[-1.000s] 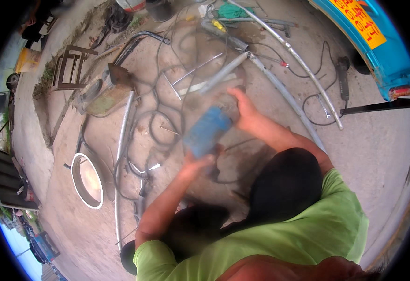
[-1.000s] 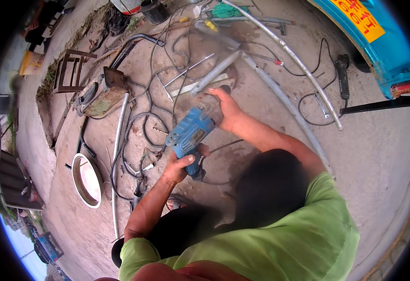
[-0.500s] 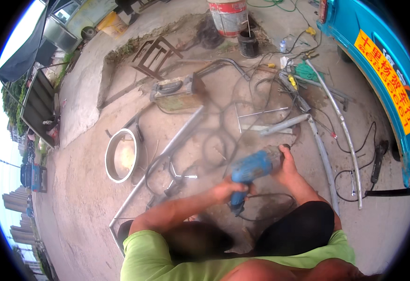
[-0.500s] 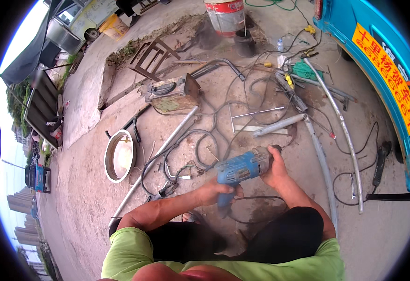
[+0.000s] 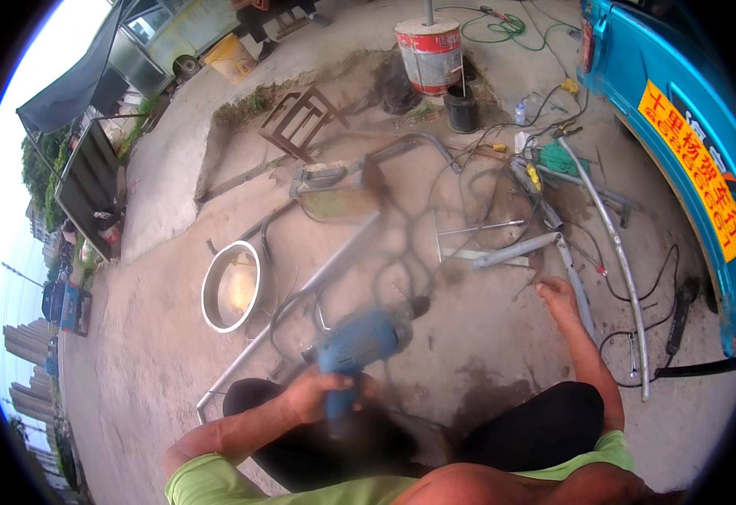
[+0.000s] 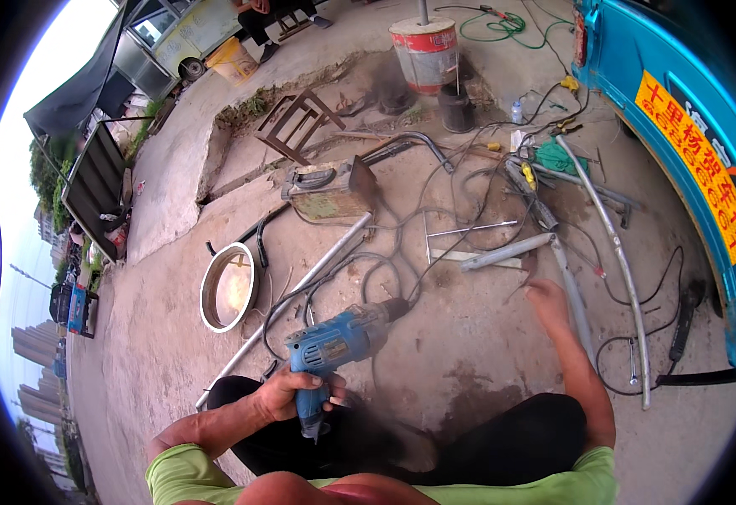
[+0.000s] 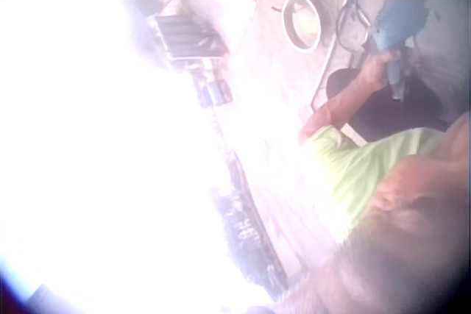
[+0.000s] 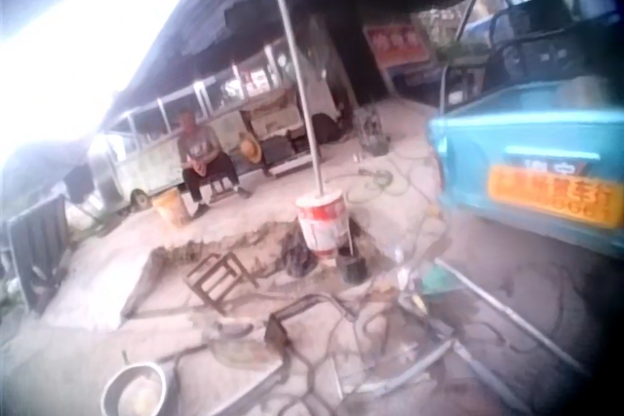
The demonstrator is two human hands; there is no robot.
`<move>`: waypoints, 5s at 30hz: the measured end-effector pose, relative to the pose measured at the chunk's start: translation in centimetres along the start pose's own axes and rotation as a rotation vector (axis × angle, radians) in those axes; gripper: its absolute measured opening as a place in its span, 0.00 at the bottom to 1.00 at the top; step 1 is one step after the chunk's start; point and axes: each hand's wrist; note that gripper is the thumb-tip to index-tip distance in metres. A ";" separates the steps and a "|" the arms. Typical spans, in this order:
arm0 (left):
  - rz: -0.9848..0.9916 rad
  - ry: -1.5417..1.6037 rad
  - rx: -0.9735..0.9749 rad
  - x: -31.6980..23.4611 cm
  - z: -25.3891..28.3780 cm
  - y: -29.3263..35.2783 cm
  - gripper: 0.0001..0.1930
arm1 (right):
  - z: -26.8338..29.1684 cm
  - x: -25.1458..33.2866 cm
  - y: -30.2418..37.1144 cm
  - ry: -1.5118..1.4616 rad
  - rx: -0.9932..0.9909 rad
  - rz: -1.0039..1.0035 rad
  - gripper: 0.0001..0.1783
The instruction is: The person uses a power drill to make holes in several metal tubes, holding the tubing by hand while sitting on the ground.
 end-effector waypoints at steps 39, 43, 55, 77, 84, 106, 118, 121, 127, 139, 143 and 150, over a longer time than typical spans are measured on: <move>0.105 0.159 -0.309 -1.7 0.0 -2.5 0.30 | 5.7 -7.9 4.1 0.825 -0.180 -0.244 0.28; 0.108 0.183 -0.311 -2.1 0.3 -3.0 0.30 | 6.5 -8.1 4.1 0.776 -0.187 -0.268 0.28; 0.186 0.192 -0.281 -5.6 0.5 -6.0 0.29 | 6.6 -9.4 4.7 0.855 -0.253 -0.194 0.28; 0.163 -0.585 -0.714 -6.3 -23.2 6.6 0.27 | -7.5 41.3 8.7 -0.682 0.161 -1.174 0.38; 0.087 -0.745 -0.623 -7.6 -27.2 5.6 0.44 | -5.4 43.5 7.2 -0.616 0.086 -1.201 0.32; 0.060 -0.526 -0.791 -8.8 -22.9 -15.3 0.45 | -8.5 29.2 -8.7 -0.422 0.222 -1.381 0.24; 0.179 -0.381 -0.789 -10.4 -24.0 -24.1 0.42 | -7.3 24.0 -13.7 -0.351 0.226 -1.304 0.20; 0.180 -0.371 -0.802 -10.3 -24.0 -24.8 0.42 | -7.4 23.1 -14.1 -0.348 0.211 -1.327 0.21; 0.329 -0.398 -0.746 -11.1 -22.8 -25.2 0.43 | -7.8 22.1 -14.2 -0.394 0.223 -1.374 0.23; 0.307 -0.461 -0.784 -12.2 -22.9 -25.5 0.33 | -7.3 21.0 -14.4 -0.431 0.200 -1.375 0.19; 0.361 -0.416 -0.721 -11.6 -23.0 -25.8 0.42 | -7.1 21.2 -14.3 -0.389 0.215 -1.359 0.19; 0.262 -0.424 -0.774 -11.2 -23.0 -25.8 0.44 | -7.3 21.0 -14.4 -0.407 0.236 -1.371 0.20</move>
Point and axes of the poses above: each hand's wrist, its own y-axis away from the middle knuckle, its own z-axis out of the back of the hand, x = y × z, and after that the axes turned 13 degrees about z, right-handed
